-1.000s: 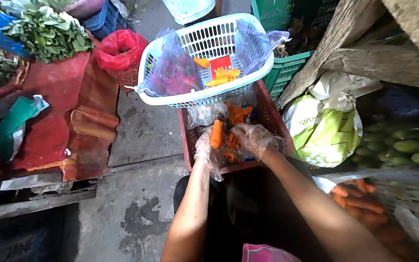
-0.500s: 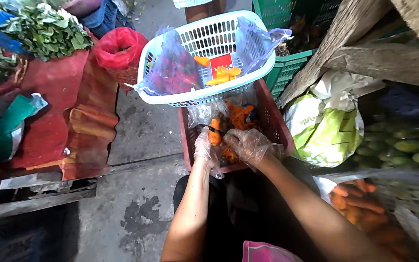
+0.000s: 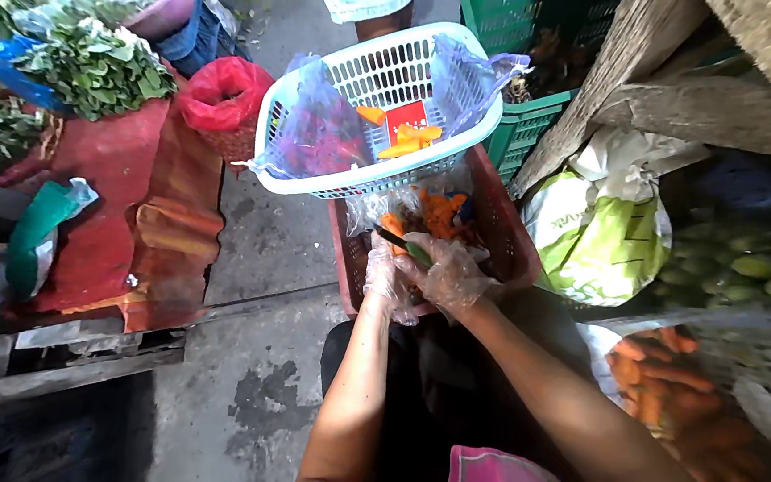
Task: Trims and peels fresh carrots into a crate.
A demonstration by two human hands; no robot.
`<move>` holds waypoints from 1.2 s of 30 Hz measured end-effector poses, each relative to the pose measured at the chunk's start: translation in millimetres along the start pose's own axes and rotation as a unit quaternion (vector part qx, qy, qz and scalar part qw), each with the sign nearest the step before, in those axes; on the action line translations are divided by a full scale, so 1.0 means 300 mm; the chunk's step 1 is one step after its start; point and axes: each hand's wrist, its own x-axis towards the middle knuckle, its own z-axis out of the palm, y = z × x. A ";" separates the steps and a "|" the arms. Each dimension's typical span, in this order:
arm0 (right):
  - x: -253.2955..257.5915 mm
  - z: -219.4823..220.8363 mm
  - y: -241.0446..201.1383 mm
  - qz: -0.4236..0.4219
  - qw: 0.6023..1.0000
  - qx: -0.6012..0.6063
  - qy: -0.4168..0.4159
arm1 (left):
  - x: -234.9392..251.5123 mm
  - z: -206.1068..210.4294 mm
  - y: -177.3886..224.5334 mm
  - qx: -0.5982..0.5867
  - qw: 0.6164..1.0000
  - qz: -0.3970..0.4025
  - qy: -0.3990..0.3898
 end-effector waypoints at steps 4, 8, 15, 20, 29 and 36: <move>0.052 -0.051 0.021 0.117 0.986 -0.112 -0.037 | 0.016 -0.004 0.012 -0.078 0.996 -0.021 0.033; 0.041 -0.112 0.067 0.184 0.973 -0.124 -0.060 | 0.035 -0.018 0.028 -0.216 0.974 -0.062 0.006; -0.099 -0.049 0.006 0.025 0.989 -0.136 -0.046 | 0.023 -0.018 0.034 -0.211 0.976 -0.058 0.024; -0.077 -0.047 -0.032 0.068 0.978 -0.171 -0.101 | 0.023 -0.014 0.031 -0.151 0.985 -0.053 0.059; 0.028 -0.077 0.003 0.126 0.976 -0.121 -0.129 | 0.033 -0.024 0.015 -0.084 0.994 -0.059 0.037; -0.020 -0.112 -0.083 0.105 0.950 -0.193 -0.220 | 0.023 -0.013 0.031 -0.152 0.984 -0.073 0.054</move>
